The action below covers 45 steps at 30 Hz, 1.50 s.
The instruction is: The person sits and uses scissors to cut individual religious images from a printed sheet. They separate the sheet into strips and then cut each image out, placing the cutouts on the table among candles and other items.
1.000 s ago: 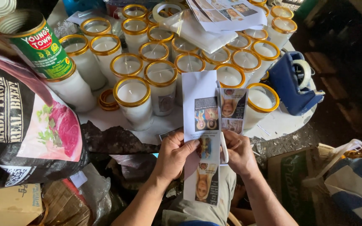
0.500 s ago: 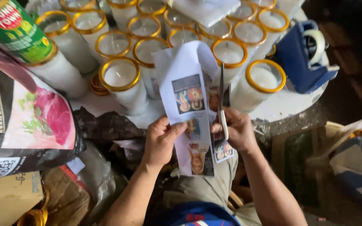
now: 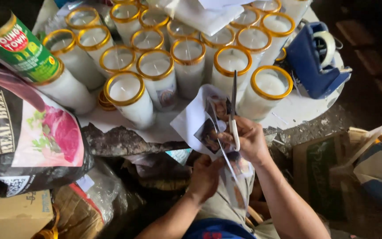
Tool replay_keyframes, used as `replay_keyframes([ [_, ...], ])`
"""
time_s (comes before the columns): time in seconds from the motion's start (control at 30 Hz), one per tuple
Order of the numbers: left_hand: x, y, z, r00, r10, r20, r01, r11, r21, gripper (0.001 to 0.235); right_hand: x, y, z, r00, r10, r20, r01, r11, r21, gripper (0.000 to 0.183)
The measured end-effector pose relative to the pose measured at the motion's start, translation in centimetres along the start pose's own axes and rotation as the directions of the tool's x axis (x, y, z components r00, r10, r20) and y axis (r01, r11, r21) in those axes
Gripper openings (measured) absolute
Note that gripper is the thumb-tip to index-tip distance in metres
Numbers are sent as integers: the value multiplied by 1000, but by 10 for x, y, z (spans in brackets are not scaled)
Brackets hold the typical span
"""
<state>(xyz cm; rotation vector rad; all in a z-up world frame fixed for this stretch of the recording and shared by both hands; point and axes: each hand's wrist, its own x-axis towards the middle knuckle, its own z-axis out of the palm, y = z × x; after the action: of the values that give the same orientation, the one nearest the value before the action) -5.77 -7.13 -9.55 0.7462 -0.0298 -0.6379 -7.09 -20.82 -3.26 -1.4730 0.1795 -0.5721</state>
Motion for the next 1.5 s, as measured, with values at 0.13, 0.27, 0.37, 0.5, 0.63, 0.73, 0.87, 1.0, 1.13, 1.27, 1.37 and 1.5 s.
replay_keyframes([
  [0.13, 12, -13, -5, 988, -63, -143, 60, 998, -22, 10, -3, 0, -3, 1000, 7, -14, -8, 994, -108, 35],
  [0.27, 13, 0, -6, 993, -110, -38, 109, 993, -37, 15, -24, -17, -7, 987, -110, -116, 68, 947, -315, 55],
  [0.37, 17, -14, -31, 995, -81, -50, 77, 994, -76, 15, -55, -43, -19, 955, -250, -159, 128, 832, -540, 38],
  [0.5, 10, 1, -32, 1000, -17, -13, 19, 993, 119, 18, -80, -29, -36, 933, -198, -301, -34, 784, -620, 48],
  [0.63, 0, 3, -33, 975, 78, 206, -127, 964, 236, 24, -87, -2, -29, 953, -7, -304, -14, 998, -67, 38],
  [0.73, -9, 6, -28, 980, 74, 186, -126, 949, 289, 25, -77, -9, -15, 883, 59, -465, -177, 961, -214, 39],
  [0.87, -2, 33, -45, 981, 160, 107, -192, 836, 515, 25, -90, -33, -38, 918, -75, -389, -137, 860, -491, 41],
  [1.0, 16, 61, -75, 967, 152, 203, -199, 951, 237, 23, -106, -50, -88, 877, -241, -415, 6, 870, -492, 42],
  [1.13, 29, 71, -82, 933, 183, 310, -247, 952, 182, 26, -91, -54, -146, 765, -490, -417, 260, 828, -497, 23],
  [1.27, 29, 71, -77, 916, 144, 374, -191, 977, 94, 28, -46, -64, -165, 740, -457, -494, 63, 778, -625, 26],
  [1.37, 31, 66, -70, 955, 137, 264, -194, 960, 201, 26, -3, -60, -167, 712, -420, -563, -51, 768, -638, 34],
  [1.5, 25, 83, -51, 947, 152, 284, -258, 885, 387, 22, 35, -36, -177, 857, -296, -422, -173, 605, -777, 33],
])
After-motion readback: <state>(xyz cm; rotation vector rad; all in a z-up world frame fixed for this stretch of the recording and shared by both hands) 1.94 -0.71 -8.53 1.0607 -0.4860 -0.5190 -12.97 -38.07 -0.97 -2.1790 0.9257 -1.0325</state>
